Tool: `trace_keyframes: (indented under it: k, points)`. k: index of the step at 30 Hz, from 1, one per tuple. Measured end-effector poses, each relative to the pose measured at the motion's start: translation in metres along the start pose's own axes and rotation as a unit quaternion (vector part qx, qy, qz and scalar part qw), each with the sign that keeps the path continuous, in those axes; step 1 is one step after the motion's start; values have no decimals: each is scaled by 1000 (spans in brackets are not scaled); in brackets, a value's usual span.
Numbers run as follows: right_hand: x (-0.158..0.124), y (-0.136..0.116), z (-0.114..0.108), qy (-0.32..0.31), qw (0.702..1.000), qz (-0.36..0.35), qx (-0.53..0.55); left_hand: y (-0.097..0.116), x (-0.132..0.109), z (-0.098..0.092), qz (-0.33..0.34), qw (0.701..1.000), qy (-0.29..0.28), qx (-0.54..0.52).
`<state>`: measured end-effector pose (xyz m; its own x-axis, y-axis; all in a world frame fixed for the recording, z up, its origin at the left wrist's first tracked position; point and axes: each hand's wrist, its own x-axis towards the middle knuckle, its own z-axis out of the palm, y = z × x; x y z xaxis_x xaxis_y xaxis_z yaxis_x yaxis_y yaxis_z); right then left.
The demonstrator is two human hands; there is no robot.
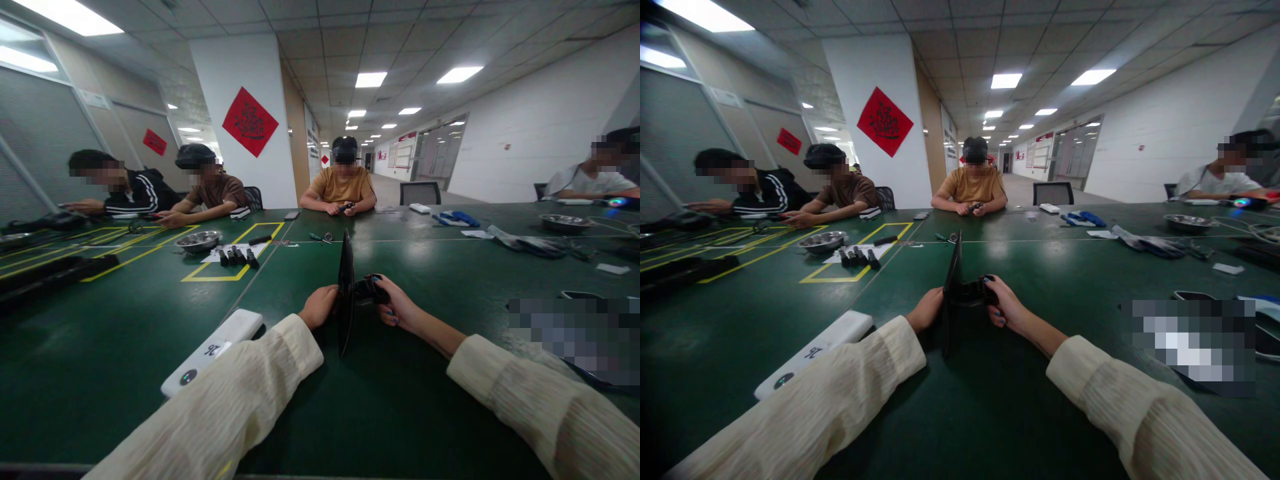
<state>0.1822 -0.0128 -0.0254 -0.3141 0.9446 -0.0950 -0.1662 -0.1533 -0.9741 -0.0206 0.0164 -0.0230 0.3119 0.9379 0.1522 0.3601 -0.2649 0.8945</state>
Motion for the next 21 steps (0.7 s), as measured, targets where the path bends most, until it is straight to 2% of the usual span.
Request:
trace_keyframes:
  k: [3,8,15,21]
  points:
    - [-1,-1,0,-8,1000,-11,-1,-2,0,1,25,998,2,49]
    - [-3,-1,2,-21,999,-30,-10,-1,-3,1,38,998,37,40]
    - [6,13,1,2,997,-63,-43,-3,-2,1,40,998,35,41]
    - [9,19,-3,-11,995,-70,-65,-8,-1,0,53,998,28,25]
